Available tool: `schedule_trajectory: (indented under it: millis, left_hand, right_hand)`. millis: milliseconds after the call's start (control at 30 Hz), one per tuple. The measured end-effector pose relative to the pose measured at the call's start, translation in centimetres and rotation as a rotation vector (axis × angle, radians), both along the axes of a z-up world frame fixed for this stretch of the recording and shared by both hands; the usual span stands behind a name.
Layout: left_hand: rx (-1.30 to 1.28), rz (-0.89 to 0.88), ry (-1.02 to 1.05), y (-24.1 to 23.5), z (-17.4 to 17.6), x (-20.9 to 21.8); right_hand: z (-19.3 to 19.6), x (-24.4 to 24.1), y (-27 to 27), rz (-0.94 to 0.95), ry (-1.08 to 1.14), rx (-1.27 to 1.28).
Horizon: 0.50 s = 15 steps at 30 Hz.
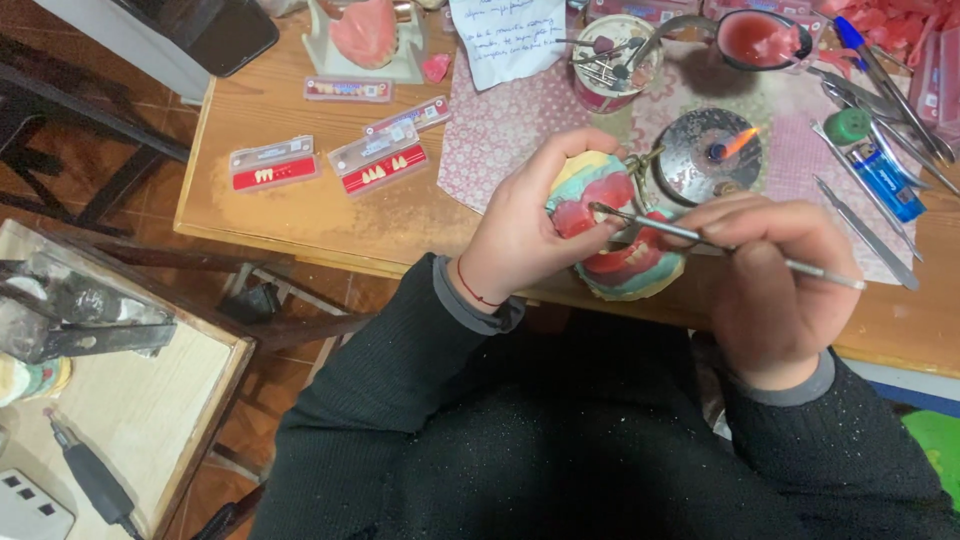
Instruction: Assembling artificial teeth onto a wax dental mold using heat and carving tools.
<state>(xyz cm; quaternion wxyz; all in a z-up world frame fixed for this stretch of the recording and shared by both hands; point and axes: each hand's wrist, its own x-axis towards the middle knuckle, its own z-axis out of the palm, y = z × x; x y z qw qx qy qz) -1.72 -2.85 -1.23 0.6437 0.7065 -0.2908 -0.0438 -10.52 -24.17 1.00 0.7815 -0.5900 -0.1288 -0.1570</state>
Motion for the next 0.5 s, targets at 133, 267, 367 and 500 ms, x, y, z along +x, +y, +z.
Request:
schedule_trajectory:
  millis: [133, 267, 367, 500]
  left_hand:
    - [0.013, 0.02, -0.074, -0.1, -0.1, -0.1]
    - [-0.001, 0.001, -0.039, 0.0, -0.1, 0.0]
    - [0.021, 0.027, -0.091, 0.0, -0.1, -0.1]
    - [0.017, 0.025, -0.072, -0.1, 0.0, -0.2]
  right_hand:
    - [-0.3, -0.5, -0.2, -0.12, -0.101, -0.27]
    - [0.2, -0.5, 0.0, -0.162, -0.144, -0.341]
    - [0.6, -0.5, 0.1, -0.157, -0.175, -0.378]
    - [-0.4, -0.6, -0.8, -0.202, -0.213, -0.411]
